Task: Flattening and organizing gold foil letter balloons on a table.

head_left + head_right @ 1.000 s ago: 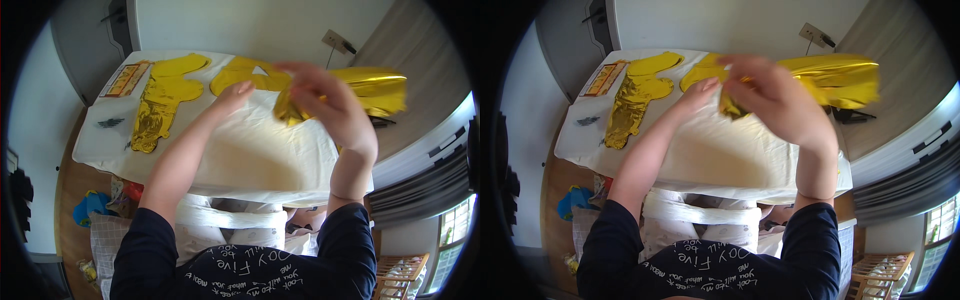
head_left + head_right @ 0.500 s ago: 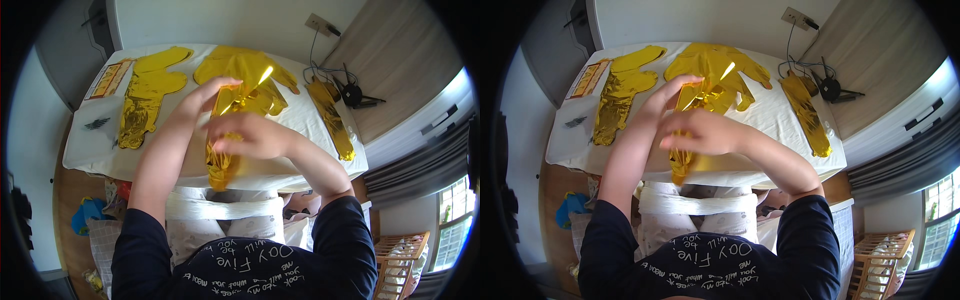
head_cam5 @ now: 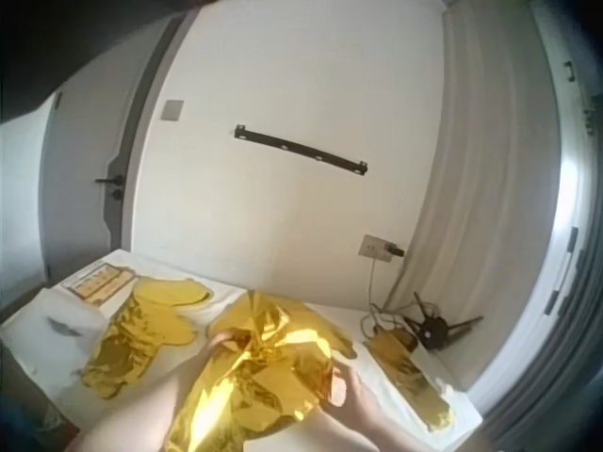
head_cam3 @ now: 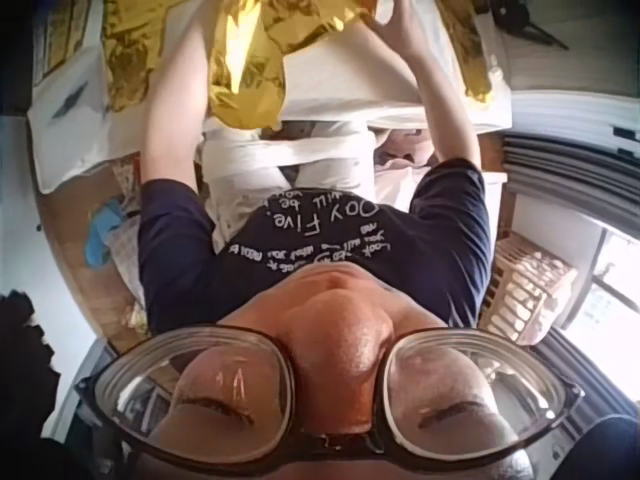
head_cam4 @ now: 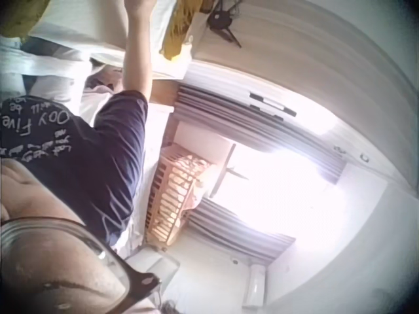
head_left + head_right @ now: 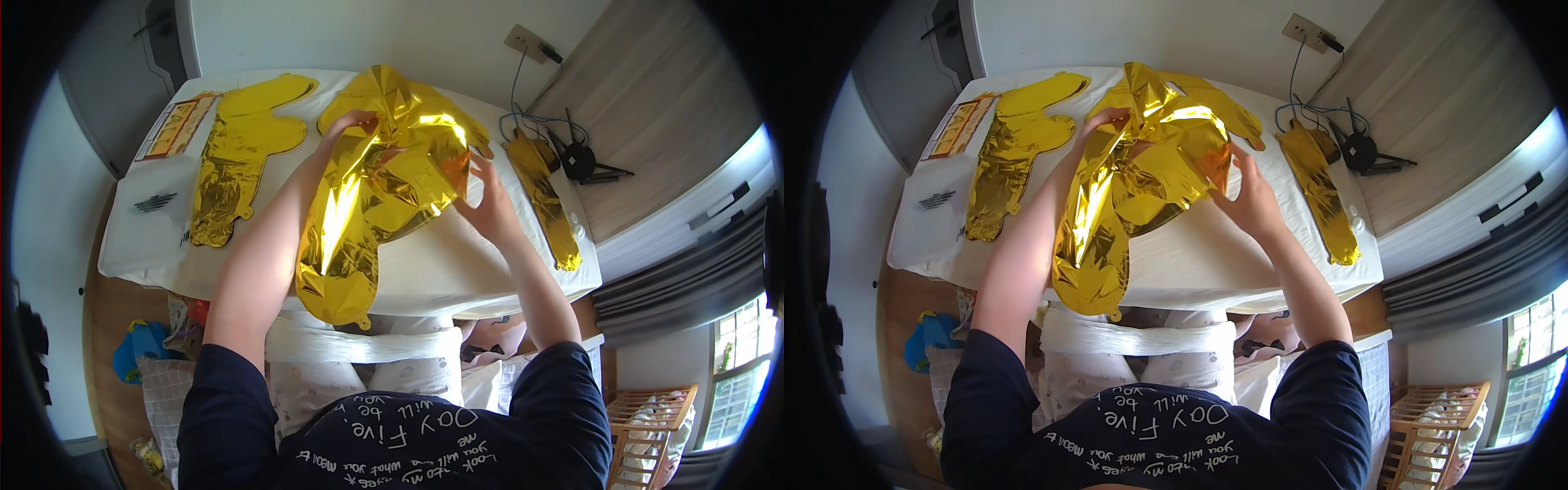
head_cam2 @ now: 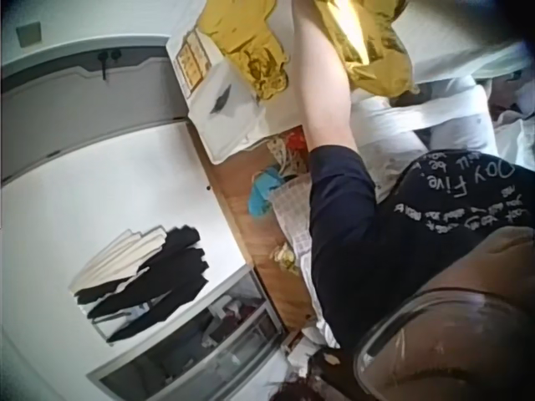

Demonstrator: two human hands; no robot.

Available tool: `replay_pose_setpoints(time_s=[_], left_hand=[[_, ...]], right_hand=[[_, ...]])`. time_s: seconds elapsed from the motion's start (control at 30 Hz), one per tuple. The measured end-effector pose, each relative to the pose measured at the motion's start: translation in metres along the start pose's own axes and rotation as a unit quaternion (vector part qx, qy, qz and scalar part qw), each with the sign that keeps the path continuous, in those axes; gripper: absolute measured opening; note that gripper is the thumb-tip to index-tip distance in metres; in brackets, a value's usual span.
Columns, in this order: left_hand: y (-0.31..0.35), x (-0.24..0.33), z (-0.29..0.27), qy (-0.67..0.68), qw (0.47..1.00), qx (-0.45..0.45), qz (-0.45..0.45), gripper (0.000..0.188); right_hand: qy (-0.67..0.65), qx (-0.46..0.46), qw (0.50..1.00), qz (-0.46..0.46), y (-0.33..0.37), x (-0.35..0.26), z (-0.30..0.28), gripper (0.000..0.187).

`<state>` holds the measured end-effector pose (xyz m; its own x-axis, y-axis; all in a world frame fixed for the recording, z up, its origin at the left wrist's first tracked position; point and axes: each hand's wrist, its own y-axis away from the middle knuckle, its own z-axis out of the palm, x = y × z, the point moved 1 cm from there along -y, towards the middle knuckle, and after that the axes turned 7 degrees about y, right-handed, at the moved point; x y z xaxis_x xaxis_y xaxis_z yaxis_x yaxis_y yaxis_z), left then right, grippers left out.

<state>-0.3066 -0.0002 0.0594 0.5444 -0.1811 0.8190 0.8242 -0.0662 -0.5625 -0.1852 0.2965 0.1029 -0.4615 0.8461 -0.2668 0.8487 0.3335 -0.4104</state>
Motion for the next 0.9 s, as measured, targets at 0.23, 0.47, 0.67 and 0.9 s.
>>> replay_pose_setpoints(time_s=[0.23,0.47,0.67,0.9], left_hand=[[0.012,0.064,0.041,0.415,0.840,-0.065,-0.344,0.046],[0.002,0.017,0.035,0.285,0.844,0.056,-0.450,0.050],[-0.010,0.007,0.028,0.274,0.884,0.103,-0.366,0.078],[0.007,0.027,0.043,-0.482,0.845,-0.228,-0.043,0.075]], right_hand=[[0.190,0.248,0.949,-0.048,-0.010,0.006,-0.054,0.021],[0.368,0.199,0.907,-0.052,0.036,-0.013,-0.072,0.012],[0.280,0.092,0.955,0.027,0.096,-0.007,-0.038,0.013],[0.224,-0.086,0.960,0.146,0.109,-0.018,-0.040,0.041]])
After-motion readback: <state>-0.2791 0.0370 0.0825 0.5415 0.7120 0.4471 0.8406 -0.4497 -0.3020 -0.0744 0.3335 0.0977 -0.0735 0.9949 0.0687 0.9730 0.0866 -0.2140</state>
